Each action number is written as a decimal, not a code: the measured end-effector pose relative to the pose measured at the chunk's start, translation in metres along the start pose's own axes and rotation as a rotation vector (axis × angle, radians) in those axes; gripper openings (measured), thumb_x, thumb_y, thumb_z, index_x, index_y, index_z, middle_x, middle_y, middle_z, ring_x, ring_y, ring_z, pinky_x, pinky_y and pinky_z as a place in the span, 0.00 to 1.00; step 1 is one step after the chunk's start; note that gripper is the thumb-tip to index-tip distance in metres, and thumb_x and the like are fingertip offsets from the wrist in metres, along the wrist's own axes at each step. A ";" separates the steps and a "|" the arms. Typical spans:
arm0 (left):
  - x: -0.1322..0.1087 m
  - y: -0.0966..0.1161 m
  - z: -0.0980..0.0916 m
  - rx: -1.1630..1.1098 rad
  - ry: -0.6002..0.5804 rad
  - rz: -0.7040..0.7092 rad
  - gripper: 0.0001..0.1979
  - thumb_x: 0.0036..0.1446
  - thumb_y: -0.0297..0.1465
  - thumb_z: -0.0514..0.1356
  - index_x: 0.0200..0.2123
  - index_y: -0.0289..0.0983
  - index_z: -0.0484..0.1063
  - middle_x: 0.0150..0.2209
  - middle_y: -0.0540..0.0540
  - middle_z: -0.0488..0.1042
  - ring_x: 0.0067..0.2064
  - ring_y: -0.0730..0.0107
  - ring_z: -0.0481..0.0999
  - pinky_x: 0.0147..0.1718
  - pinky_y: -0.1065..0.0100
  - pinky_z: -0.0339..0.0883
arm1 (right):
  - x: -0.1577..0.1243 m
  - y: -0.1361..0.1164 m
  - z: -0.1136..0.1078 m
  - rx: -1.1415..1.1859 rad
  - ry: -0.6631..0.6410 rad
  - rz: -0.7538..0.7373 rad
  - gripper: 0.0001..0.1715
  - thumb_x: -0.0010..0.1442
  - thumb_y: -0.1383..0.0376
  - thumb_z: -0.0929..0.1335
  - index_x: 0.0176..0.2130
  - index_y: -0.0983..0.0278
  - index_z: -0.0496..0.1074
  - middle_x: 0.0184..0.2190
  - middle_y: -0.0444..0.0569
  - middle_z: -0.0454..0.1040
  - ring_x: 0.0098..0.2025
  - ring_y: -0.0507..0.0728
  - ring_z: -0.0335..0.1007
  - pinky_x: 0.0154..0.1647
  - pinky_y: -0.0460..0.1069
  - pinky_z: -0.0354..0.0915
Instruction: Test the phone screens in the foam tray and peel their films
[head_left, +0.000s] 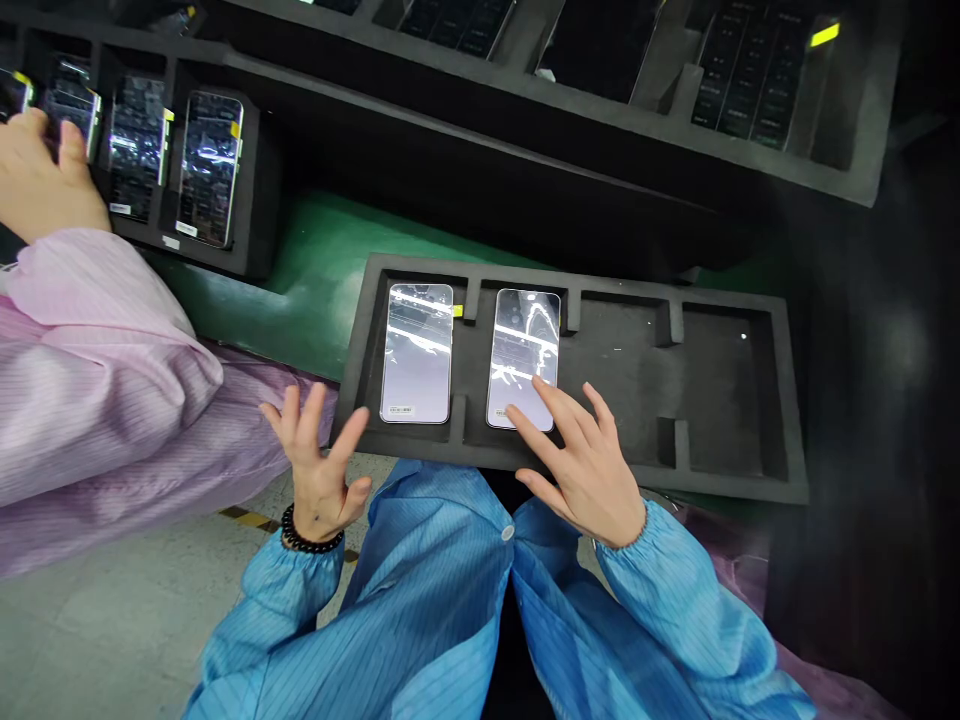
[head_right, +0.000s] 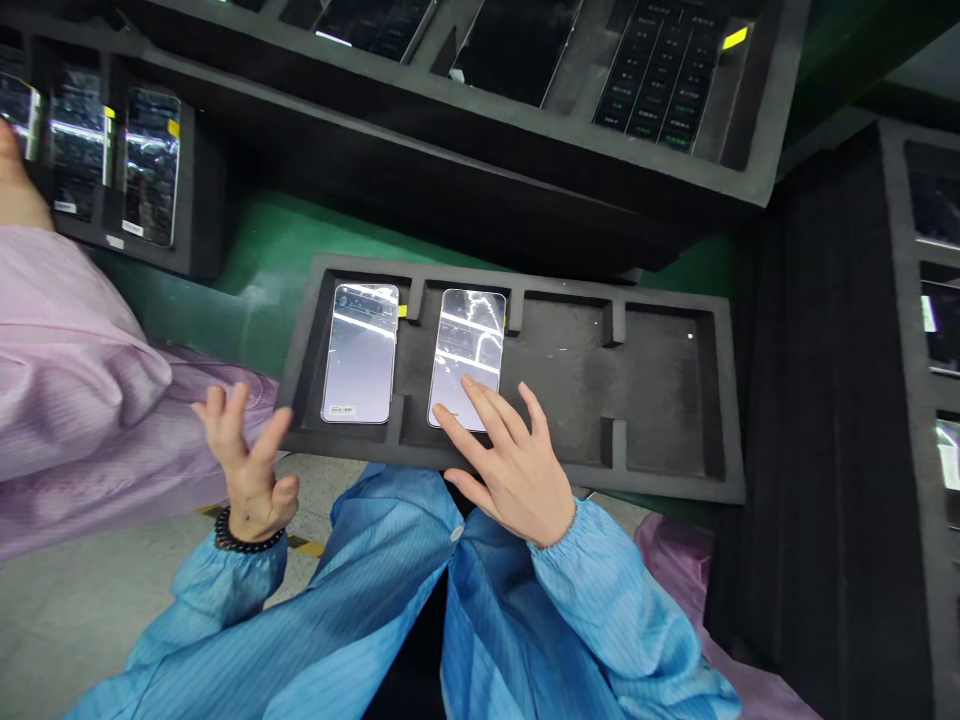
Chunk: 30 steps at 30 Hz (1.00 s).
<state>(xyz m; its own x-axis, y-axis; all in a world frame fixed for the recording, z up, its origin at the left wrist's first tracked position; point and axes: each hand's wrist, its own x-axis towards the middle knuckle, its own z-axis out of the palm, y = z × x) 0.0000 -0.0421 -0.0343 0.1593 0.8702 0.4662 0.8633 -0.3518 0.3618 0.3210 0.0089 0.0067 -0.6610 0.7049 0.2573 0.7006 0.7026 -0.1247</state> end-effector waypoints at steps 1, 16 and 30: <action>0.000 0.001 0.000 0.009 -0.053 -0.011 0.30 0.71 0.51 0.41 0.72 0.55 0.54 0.78 0.53 0.41 0.78 0.47 0.35 0.73 0.39 0.20 | 0.000 0.000 -0.001 -0.005 -0.020 0.001 0.29 0.74 0.53 0.60 0.67 0.62 0.63 0.70 0.64 0.63 0.66 0.67 0.65 0.70 0.69 0.50; 0.002 0.001 0.000 -0.012 -0.104 -0.040 0.32 0.70 0.53 0.40 0.70 0.53 0.61 0.77 0.50 0.42 0.78 0.43 0.36 0.72 0.38 0.17 | 0.003 -0.002 -0.003 -0.005 -0.023 -0.002 0.27 0.74 0.56 0.59 0.67 0.62 0.63 0.70 0.63 0.63 0.66 0.66 0.65 0.70 0.69 0.49; -0.003 -0.001 0.001 -0.025 -0.001 -0.005 0.33 0.70 0.51 0.41 0.75 0.51 0.48 0.78 0.50 0.34 0.78 0.48 0.33 0.73 0.38 0.22 | -0.001 -0.002 0.001 0.052 0.009 0.030 0.35 0.74 0.53 0.59 0.72 0.65 0.54 0.71 0.66 0.61 0.67 0.67 0.65 0.70 0.70 0.51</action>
<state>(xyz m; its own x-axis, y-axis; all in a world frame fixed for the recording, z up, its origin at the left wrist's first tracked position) -0.0007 -0.0442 -0.0365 0.1557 0.8723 0.4635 0.8520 -0.3560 0.3839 0.3196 0.0068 0.0054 -0.6373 0.7250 0.2613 0.7051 0.6854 -0.1818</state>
